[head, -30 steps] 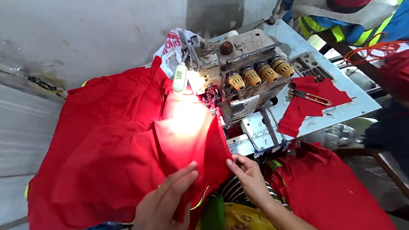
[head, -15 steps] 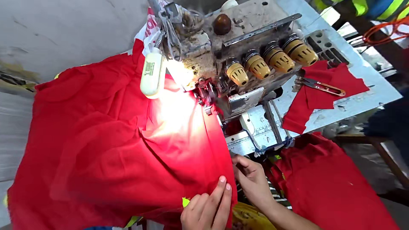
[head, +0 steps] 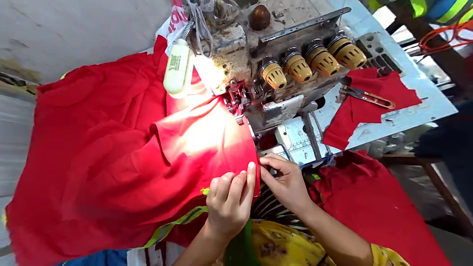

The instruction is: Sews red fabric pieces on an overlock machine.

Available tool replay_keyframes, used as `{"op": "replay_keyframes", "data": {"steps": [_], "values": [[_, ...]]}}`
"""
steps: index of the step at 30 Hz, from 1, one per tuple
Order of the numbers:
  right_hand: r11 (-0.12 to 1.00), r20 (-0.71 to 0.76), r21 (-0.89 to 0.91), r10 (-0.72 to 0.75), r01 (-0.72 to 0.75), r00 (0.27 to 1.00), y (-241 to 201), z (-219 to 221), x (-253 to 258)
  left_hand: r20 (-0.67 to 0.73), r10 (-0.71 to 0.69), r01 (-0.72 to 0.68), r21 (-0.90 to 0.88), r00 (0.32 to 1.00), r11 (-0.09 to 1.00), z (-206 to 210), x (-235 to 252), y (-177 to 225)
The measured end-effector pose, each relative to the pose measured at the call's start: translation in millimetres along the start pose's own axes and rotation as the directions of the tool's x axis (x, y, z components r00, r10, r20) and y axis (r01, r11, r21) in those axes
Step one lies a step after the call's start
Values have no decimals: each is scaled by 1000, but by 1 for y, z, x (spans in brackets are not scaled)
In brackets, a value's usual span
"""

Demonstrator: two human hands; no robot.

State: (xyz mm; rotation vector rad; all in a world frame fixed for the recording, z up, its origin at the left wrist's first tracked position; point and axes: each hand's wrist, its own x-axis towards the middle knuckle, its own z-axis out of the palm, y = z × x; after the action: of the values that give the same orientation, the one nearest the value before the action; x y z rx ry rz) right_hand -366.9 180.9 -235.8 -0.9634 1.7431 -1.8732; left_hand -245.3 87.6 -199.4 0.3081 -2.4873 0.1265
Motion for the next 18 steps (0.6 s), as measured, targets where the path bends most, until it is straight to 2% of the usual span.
{"op": "replay_keyframes", "data": {"steps": [4,9,13,18], "values": [[999,-51,31,43,-41,998,-2,-7,-11,-118,22,-32,-85,993,996,0,-7,2],[944,49,243,216,-222,975,-13,-15,-24,-86,1,-7,-70,996,997,3,-16,10],[902,60,332,273,-277,960,-17,-17,-30,-155,-46,20,-164,987,986,4,-17,13],[820,86,430,380,-378,921,-25,-16,-32,-134,-81,57,-173,988,983,2,-15,21]]}}
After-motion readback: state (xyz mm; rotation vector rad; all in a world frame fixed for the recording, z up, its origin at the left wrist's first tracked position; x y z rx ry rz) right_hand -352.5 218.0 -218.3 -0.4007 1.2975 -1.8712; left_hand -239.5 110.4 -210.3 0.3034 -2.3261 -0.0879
